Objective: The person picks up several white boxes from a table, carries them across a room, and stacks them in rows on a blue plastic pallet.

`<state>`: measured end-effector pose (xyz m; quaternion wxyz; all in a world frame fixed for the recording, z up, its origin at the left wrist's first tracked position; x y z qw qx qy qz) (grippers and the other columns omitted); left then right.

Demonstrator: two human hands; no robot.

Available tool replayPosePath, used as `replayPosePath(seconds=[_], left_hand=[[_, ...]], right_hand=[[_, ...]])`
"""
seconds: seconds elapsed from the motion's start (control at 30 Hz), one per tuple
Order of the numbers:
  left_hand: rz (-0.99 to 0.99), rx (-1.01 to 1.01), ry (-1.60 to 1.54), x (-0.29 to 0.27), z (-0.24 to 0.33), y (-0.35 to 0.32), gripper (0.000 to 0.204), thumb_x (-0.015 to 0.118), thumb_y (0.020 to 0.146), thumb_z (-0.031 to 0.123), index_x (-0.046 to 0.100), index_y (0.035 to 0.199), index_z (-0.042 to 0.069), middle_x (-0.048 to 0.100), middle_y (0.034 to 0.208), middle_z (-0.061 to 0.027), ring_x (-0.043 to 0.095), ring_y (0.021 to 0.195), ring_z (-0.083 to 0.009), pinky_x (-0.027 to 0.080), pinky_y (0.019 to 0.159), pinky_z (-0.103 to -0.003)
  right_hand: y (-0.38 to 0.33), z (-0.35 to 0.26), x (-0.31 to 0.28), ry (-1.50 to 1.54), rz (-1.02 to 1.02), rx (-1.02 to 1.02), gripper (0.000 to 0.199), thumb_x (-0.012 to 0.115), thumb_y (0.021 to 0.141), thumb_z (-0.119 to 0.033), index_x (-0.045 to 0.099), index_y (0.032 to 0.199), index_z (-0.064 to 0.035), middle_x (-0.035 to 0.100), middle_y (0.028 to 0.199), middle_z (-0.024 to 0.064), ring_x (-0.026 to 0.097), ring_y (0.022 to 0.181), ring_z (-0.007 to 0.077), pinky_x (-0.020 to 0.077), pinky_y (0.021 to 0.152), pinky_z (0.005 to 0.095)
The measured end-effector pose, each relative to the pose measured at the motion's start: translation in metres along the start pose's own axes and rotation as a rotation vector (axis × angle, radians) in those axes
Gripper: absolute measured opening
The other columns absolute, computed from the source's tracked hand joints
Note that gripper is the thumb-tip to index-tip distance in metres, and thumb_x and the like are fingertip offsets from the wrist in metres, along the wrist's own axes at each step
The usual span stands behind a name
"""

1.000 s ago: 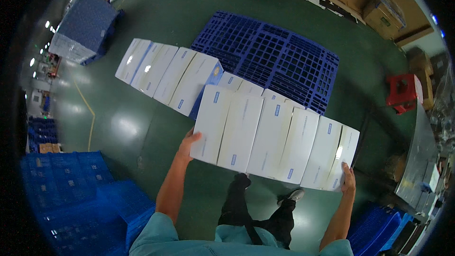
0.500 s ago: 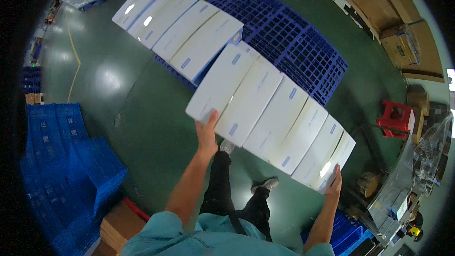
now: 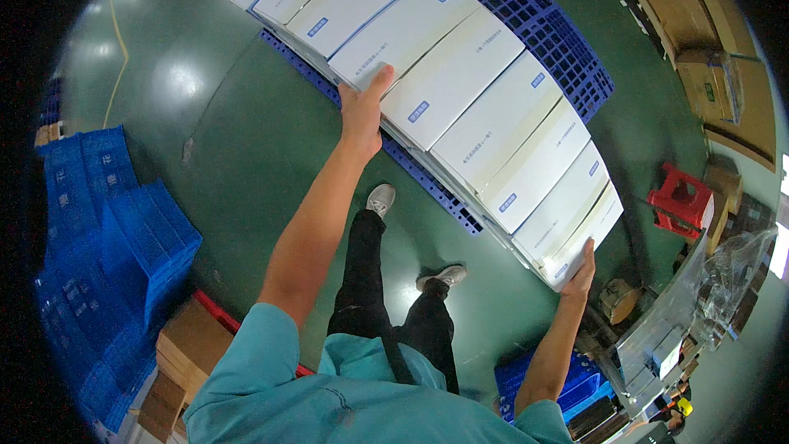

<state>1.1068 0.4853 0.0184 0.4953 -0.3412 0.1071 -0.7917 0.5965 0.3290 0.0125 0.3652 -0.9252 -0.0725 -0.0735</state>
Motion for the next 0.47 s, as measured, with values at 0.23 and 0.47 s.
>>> replayPosePath(seconds=[0.23, 0.47], left_hand=[[0.095, 0.017, 0.096, -0.006, -0.005, 0.004, 0.080, 0.073, 0.080, 0.028, 0.021, 0.135, 0.001, 0.043, 0.129, -0.0144, 0.046, 0.115, -0.0235, 0.038, 0.098, -0.038], [0.021, -0.075, -0.034, -0.029, -0.038, -0.015, 0.086, 0.061, 0.081, 0.058, 0.019, 0.147, 0.022, 0.037, 0.138, -0.0037, 0.032, 0.126, -0.0193, 0.031, 0.096, -0.049]], right_hand=[[-0.015, -0.008, 0.027, -0.033, -0.022, 0.022, 0.065, 0.050, 0.092, -0.046, 0.037, 0.138, -0.0006, 0.050, 0.131, 0.0159, 0.054, 0.114, 0.0315, 0.0470, 0.093, 0.0437], [-0.007, 0.000, 0.015, -0.080, -0.044, 0.049, 0.075, 0.054, 0.087, -0.052, 0.032, 0.140, -0.0035, 0.049, 0.133, 0.0141, 0.053, 0.115, 0.0309, 0.0469, 0.094, 0.0460]])
Point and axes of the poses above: each hand's wrist, its own y-axis towards the middle knuckle, its own x-axis out of the palm, z = x × y, the point moved 8 cm from there along y, towards the middle knuckle
